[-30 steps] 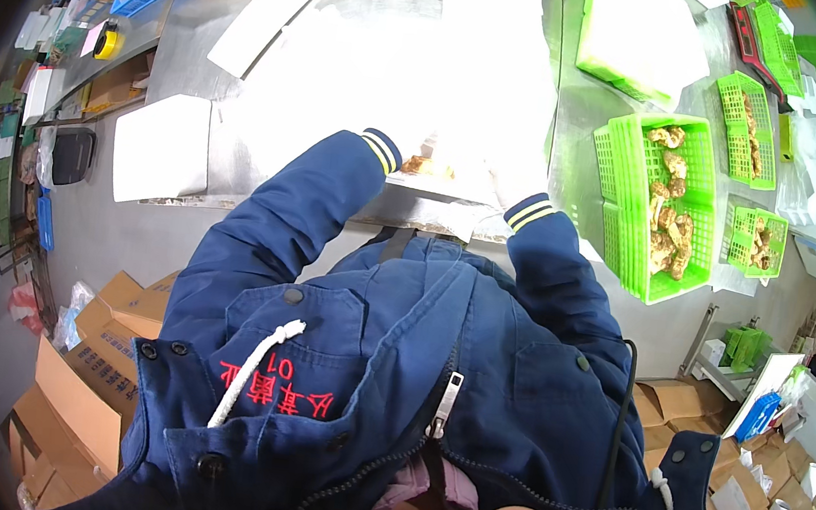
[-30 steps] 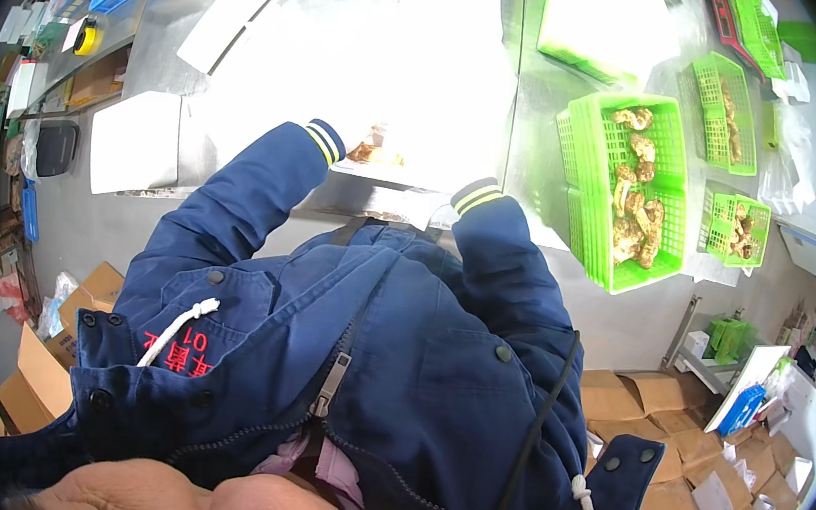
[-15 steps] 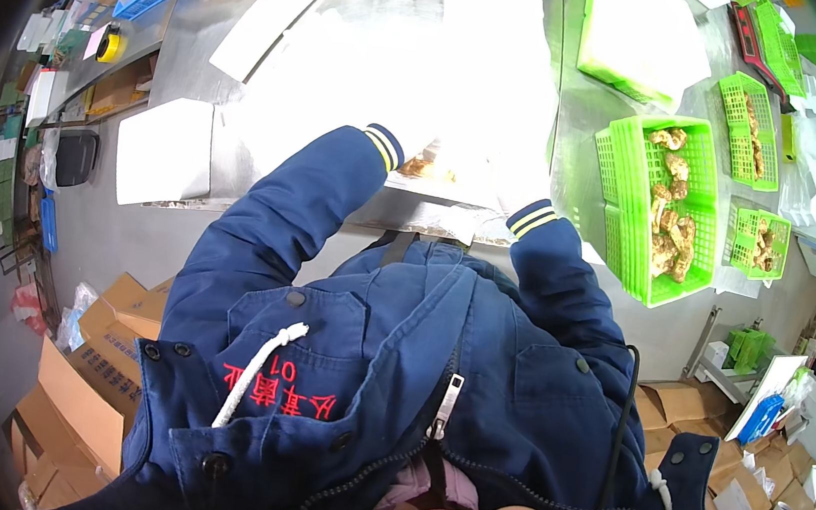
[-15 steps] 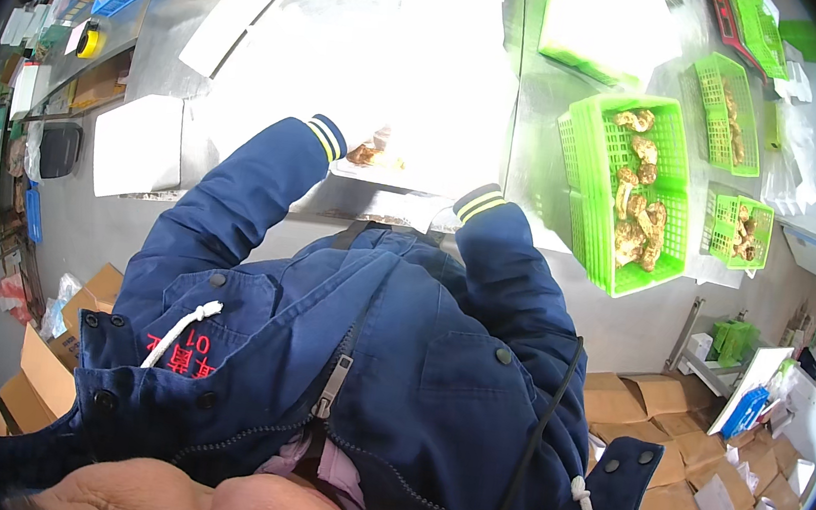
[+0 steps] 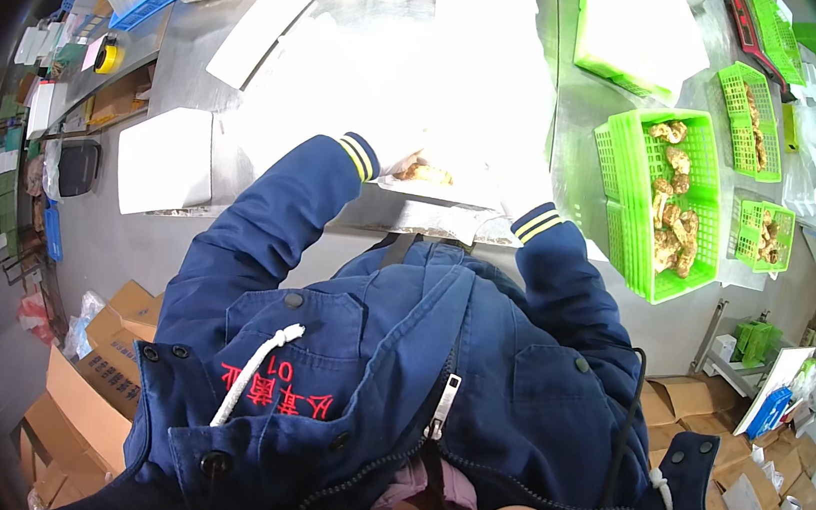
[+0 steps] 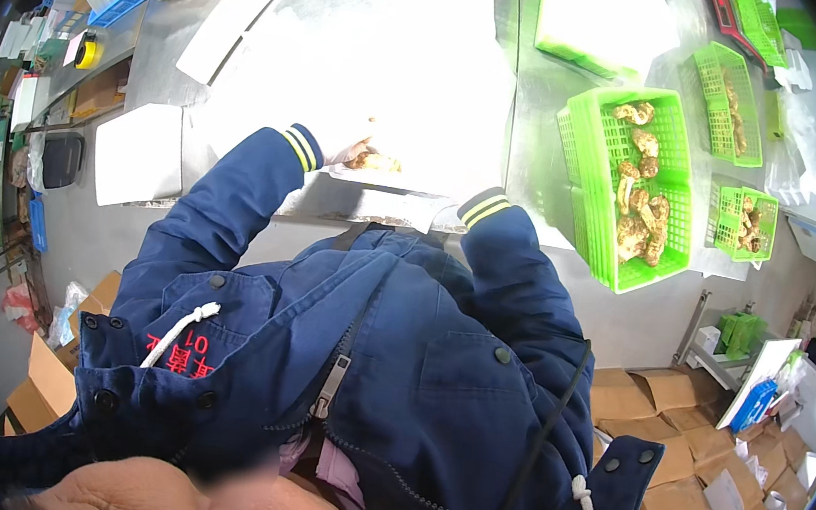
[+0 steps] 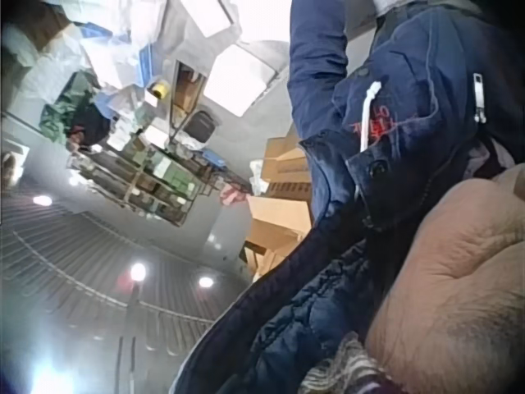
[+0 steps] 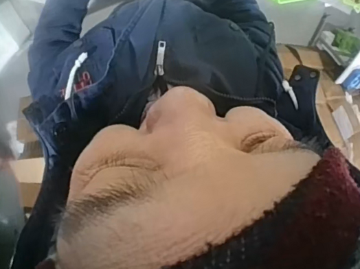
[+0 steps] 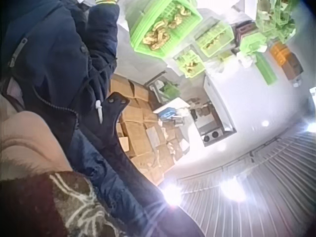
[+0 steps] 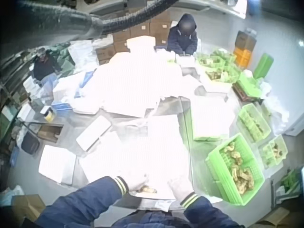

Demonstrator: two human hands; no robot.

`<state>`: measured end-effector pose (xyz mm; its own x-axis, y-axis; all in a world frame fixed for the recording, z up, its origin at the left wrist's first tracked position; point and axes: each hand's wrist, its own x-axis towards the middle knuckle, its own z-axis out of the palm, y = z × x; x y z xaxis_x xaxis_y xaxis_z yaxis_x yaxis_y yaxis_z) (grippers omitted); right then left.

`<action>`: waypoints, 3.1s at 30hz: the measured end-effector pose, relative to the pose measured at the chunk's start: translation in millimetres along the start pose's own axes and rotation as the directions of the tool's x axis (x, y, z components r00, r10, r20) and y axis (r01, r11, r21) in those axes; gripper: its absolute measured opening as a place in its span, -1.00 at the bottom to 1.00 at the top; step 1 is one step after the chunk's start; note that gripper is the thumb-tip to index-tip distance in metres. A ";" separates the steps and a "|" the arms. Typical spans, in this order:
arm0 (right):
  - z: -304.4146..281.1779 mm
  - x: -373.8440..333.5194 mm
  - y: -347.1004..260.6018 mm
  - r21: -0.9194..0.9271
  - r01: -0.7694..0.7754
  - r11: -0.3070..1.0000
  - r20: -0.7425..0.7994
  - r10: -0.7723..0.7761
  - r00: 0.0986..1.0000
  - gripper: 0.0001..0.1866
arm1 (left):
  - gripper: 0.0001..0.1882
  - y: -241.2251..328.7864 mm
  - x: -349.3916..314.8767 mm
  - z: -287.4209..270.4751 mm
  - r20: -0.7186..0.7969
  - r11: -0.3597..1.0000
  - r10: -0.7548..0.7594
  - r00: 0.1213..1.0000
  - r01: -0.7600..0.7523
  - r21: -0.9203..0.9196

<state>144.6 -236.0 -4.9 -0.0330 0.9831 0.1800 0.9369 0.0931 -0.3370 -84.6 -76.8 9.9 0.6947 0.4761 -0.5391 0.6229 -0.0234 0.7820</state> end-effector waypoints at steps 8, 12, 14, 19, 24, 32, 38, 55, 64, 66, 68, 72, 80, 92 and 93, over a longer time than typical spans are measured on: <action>-43.2 9.3 -22.8 -0.175 0.141 0.974 0.199 -0.105 0.974 -0.72 | -0.63 14.8 -36.6 0.7 0.069 0.628 0.410 0.910 -0.336 0.702; -40.2 17.8 -40.6 0.015 0.108 0.994 0.089 -0.109 0.990 -0.71 | -0.59 2.9 -36.4 23.1 -0.017 0.722 0.389 0.921 -0.293 0.627; -17.9 10.9 -33.5 0.129 -0.024 0.991 0.133 0.007 0.991 -0.72 | -0.60 10.9 -43.0 22.8 -0.039 0.749 0.295 0.955 -0.206 0.630; 6.1 -1.2 -8.3 0.020 0.036 0.999 0.120 -0.039 0.992 -0.73 | -0.69 28.8 -44.3 20.2 -0.020 0.745 0.225 0.974 -0.159 0.648; -13.2 -3.0 -16.1 0.004 0.063 0.998 0.192 -0.063 0.979 -0.74 | -0.77 -3.9 -41.3 33.1 -0.132 0.805 0.287 0.949 -0.164 0.571; -45.9 4.9 -24.2 -0.090 0.129 0.988 0.469 -0.072 0.880 -0.64 | -0.83 5.4 -47.8 30.6 -0.099 0.494 0.553 0.827 -0.230 0.839; -158.8 -34.6 45.8 0.062 -0.214 0.975 -0.123 0.220 0.968 -0.65 | -0.79 -16.6 -44.9 27.0 -0.130 0.565 0.587 0.799 -0.290 0.773; -173.3 -76.2 193.1 -0.400 -0.549 0.734 0.019 0.605 0.796 -0.49 | -0.76 -12.7 -45.5 25.3 -0.173 0.602 0.564 0.808 -0.259 0.756; -203.6 -127.2 181.2 0.040 -0.694 0.719 -0.118 0.693 0.711 -0.50 | -0.75 4.6 -46.6 27.3 -0.097 0.520 0.500 0.860 -0.209 0.828; -205.3 -140.2 181.9 0.055 -0.612 0.789 -0.057 0.614 0.787 -0.53 | -0.75 -9.8 -46.1 29.4 -0.147 0.554 0.508 0.849 -0.191 0.811; -227.2 -132.0 167.7 0.033 -0.658 0.752 0.032 0.657 0.753 -0.55 | -0.75 -14.1 -47.9 30.9 -0.187 0.594 0.483 0.855 -0.163 0.788; -248.8 -101.2 126.0 0.214 -0.629 0.748 -0.399 0.654 0.643 -0.54 | -0.77 8.8 -55.8 31.4 -0.166 0.593 0.402 0.901 -0.118 0.797; -120.6 48.8 -39.8 -0.005 -0.578 0.816 0.153 0.572 0.806 -0.53 | -0.79 -18.1 -40.6 30.8 -0.188 0.677 0.436 0.880 -0.183 0.713; -76.9 66.0 -52.6 -0.173 -0.024 0.985 0.441 0.099 0.892 -0.64 | -0.76 11.7 -53.4 31.7 -0.153 0.780 0.253 0.955 -0.108 0.616; -67.0 61.5 -52.2 -0.064 -0.053 0.997 0.427 0.076 0.901 -0.67 | -0.76 11.4 -49.2 32.0 -0.137 0.784 0.246 0.960 -0.113 0.610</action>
<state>116.9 -190.9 85.7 -0.1076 0.9600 -0.2584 0.9577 0.0303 -0.2861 -100.1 -128.6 35.4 0.7703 0.5717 -0.2823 0.6290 -0.6089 0.4833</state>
